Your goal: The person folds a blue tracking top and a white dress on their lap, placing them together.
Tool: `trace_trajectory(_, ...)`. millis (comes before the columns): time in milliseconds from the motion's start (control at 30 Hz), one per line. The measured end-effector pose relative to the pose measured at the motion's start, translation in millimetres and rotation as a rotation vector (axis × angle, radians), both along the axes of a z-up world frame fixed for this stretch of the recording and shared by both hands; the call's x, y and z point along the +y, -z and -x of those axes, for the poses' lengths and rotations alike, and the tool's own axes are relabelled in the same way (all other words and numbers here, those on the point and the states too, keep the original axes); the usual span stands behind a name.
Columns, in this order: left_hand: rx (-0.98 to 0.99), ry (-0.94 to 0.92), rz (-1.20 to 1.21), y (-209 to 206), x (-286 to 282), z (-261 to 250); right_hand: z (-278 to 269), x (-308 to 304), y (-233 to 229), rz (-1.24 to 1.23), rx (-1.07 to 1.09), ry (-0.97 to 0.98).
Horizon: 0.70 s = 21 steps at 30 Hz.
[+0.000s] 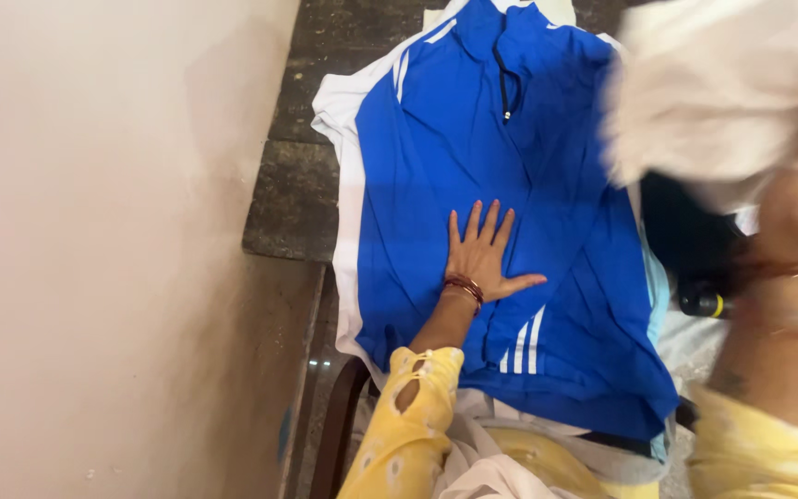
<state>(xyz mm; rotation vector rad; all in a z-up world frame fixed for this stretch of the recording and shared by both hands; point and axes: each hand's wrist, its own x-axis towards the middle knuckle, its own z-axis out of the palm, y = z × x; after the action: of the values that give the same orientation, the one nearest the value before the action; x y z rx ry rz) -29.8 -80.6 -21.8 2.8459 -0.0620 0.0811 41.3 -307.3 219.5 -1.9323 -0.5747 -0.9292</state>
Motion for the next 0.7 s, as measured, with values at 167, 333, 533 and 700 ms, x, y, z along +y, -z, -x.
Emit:
trace_trajectory(167,-0.011,-0.122,0.613,54.8,24.7,0.2,28.0,19.8,88.7,-0.204,0.328,-0.185)
trace_trajectory(333,0.125,-0.387,1.923,77.9,27.8,74.3,36.1,13.3,201.3,-0.285,0.697,-0.103)
trace_trajectory(533,0.276,-0.346,2.290,87.1,22.7,123.0,49.8,-14.2,229.5,-0.566,1.107,-0.224)
trace_trajectory(700,0.456,-0.031,1.972,92.0,53.8,95.7,53.6,-35.4,162.8,-0.384,1.098,-0.297)
